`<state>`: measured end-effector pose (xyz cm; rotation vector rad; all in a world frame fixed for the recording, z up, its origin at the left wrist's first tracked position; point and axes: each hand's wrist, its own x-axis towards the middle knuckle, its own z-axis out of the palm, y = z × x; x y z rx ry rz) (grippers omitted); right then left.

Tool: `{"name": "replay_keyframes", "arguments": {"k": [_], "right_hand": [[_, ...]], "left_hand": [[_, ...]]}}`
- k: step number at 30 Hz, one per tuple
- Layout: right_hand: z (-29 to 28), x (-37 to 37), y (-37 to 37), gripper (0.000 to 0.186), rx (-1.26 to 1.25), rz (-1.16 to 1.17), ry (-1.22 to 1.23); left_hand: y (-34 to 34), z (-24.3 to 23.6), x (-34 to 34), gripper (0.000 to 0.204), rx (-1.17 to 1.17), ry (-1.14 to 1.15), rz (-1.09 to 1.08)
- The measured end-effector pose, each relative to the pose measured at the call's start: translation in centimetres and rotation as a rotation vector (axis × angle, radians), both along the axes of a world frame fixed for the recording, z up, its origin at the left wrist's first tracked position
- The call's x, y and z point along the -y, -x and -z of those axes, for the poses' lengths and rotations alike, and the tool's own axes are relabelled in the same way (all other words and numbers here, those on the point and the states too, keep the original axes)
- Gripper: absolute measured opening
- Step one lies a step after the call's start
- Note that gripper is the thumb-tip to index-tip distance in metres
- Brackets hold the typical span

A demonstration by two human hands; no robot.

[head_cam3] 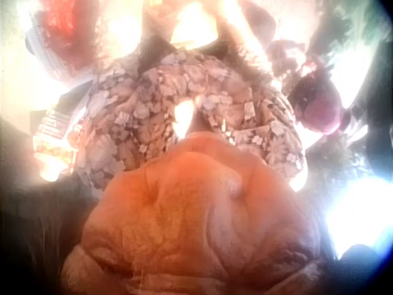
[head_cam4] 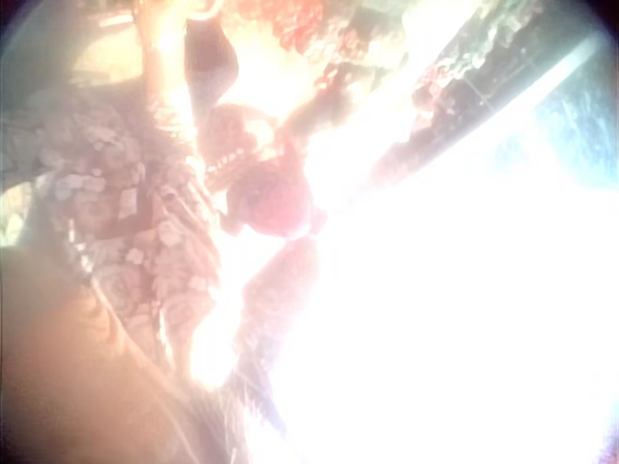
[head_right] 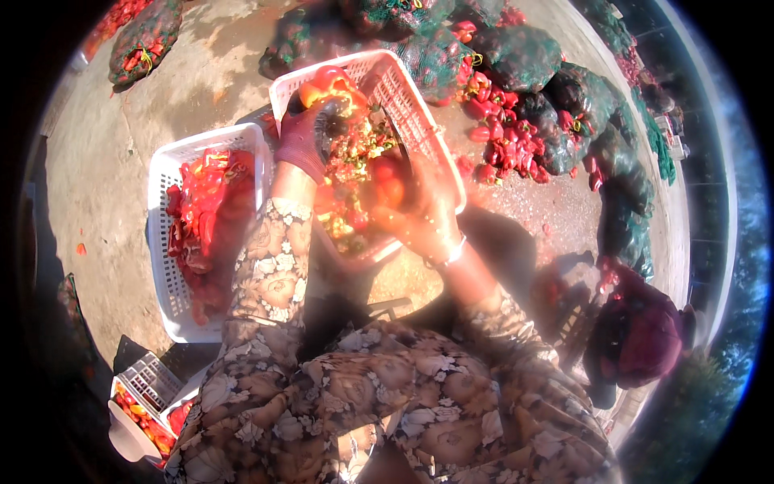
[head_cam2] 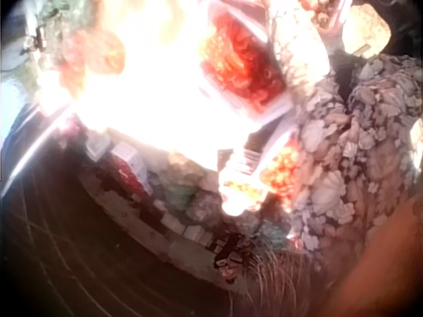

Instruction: The person sits on the ground and uses a knife to cut red peppers, removing stems and seeds. They place the cut pieces into a pink basket and the waste into a white basket. The person continues this process throughout the clip.

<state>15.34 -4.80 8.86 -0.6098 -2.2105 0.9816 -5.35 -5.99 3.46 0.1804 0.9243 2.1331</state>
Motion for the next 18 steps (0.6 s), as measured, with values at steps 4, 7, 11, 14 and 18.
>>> {"name": "replay_keyframes", "arguments": {"k": [4,7,11,14,18], "right_hand": [[0.0,-1.7,-0.2,0.055,-0.235,0.131,0.744],[2.1,-5.7,-2.6,0.036,-0.41,-0.021,0.999],[0.1,-5.0,-1.0,0.032,-0.704,0.002,1.06],[0.8,-5.7,-0.8,0.033,-0.638,-0.088,1.004],[2.3,-5.6,1.0,0.029,-0.521,-0.062,0.983]], "left_hand": [[-0.4,-0.5,1.7,0.034,0.093,-0.093,0.115],[-0.3,0.2,1.8,0.035,0.129,-0.12,0.104],[1.0,-0.3,0.9,0.036,0.061,-0.094,0.012],[1.4,-0.5,0.3,0.037,0.035,-0.102,-0.055],[2.9,0.4,0.8,0.039,0.008,-0.104,-0.24]]}}
